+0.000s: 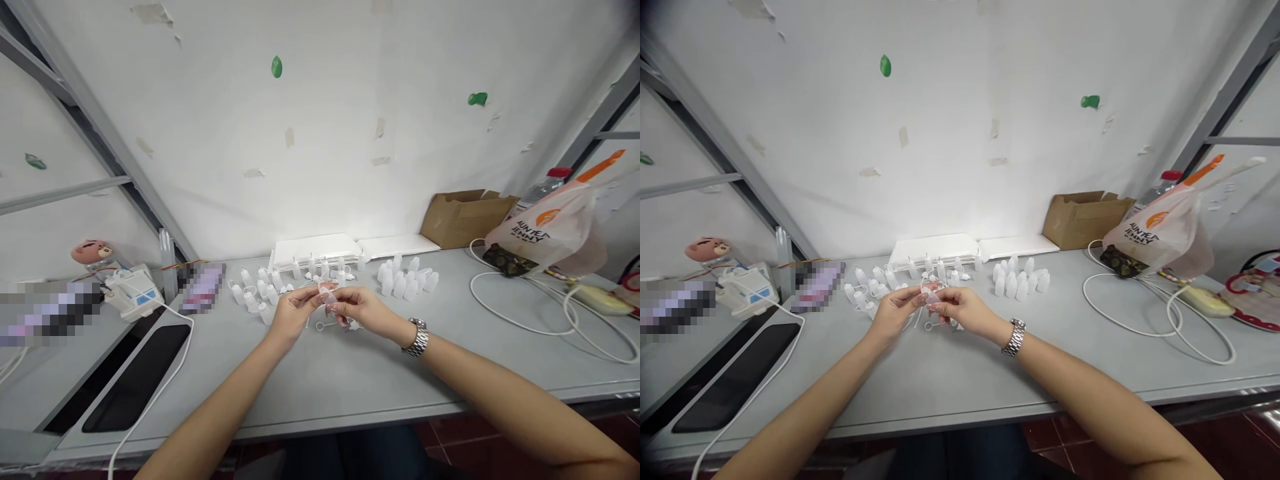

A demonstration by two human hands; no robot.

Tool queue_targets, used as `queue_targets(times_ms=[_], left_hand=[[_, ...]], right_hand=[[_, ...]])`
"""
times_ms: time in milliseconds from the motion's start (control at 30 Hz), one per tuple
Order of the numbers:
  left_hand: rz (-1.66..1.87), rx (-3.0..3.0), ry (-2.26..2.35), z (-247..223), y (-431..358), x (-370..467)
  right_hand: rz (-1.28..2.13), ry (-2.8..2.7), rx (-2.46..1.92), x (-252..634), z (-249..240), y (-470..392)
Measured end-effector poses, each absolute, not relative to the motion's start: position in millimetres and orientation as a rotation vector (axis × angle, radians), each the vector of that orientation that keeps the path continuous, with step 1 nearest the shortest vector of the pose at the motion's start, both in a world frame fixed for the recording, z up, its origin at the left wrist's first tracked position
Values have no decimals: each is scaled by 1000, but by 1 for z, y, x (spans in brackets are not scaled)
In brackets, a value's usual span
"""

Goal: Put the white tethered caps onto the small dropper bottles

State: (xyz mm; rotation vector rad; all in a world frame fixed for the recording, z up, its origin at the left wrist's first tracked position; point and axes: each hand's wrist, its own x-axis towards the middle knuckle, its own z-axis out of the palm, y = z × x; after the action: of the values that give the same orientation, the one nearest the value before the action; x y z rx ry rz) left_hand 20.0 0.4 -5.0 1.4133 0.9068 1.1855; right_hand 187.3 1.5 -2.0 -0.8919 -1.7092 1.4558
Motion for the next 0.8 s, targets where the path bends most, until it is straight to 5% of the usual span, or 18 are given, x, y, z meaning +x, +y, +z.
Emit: queue_targets(times_ms=[267, 500, 800], left_hand=[[1234, 1394, 1017, -6, 8, 15], [801, 2409, 1005, -27, 1, 25], [710, 2497, 1009, -33, 5, 25]], right_hand=[[1389, -1557, -814, 190, -3, 6], [1201, -1417, -817, 203, 4, 15], [1201, -1496, -874, 197, 4, 10]])
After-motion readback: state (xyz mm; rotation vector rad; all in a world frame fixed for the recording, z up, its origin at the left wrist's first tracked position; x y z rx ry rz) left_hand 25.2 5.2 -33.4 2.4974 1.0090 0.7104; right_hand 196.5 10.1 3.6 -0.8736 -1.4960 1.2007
